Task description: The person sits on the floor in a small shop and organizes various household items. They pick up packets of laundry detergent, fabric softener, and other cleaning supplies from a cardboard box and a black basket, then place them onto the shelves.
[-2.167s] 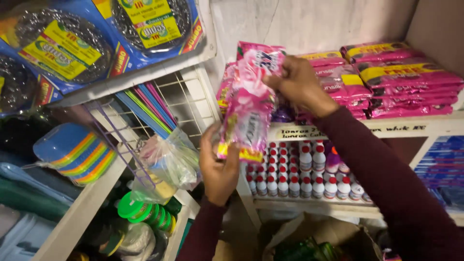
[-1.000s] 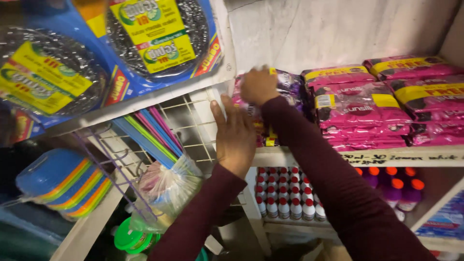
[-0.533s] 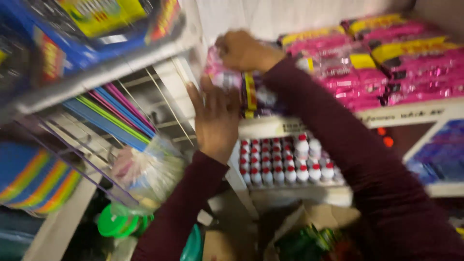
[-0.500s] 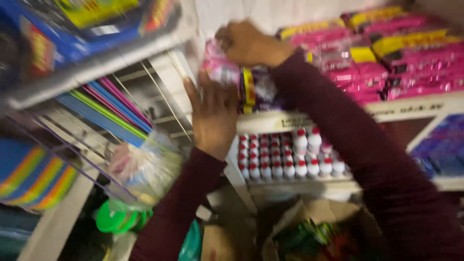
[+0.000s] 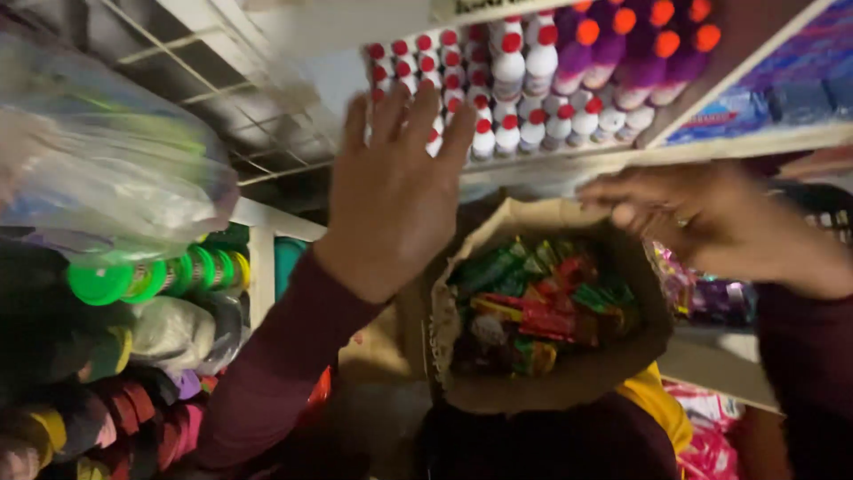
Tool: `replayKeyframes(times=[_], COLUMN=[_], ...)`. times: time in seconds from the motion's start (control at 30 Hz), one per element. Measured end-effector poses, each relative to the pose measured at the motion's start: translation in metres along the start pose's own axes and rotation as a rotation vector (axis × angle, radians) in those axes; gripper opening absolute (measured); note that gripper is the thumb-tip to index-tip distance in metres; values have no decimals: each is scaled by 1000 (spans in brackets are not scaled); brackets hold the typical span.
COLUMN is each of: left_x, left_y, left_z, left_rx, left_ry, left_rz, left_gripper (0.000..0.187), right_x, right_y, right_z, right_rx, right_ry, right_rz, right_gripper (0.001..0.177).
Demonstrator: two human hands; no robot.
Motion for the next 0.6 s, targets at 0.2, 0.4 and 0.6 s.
replayKeyframes(times=[0.2, 0.4, 0.6], left_x=[-61, -200, -275], left_y=[58, 137, 170], left_z=[-49, -168, -245], left_rx=[76, -32, 79], left_ry=[-398, -838, -893], left_rz=[-509, -669, -620], left_gripper=[31, 13, 24], right_x=[-87, -120, -114], right_y=[75, 69, 72], right_z=[-82, -109, -132], right_rx=[-160, -4, -142], right_ry=[-54, 34, 193], right_rz=[269, -280, -422], right_gripper=[50, 81, 56])
Point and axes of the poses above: each hand's wrist, its own z-axis towards the middle knuckle, its own x-axis out of the back of the hand, y = z × x, the point moved 7 cm from there along z, towards the middle knuckle, and after that the axes turned 9 degrees about y, right-handed, at the moved point
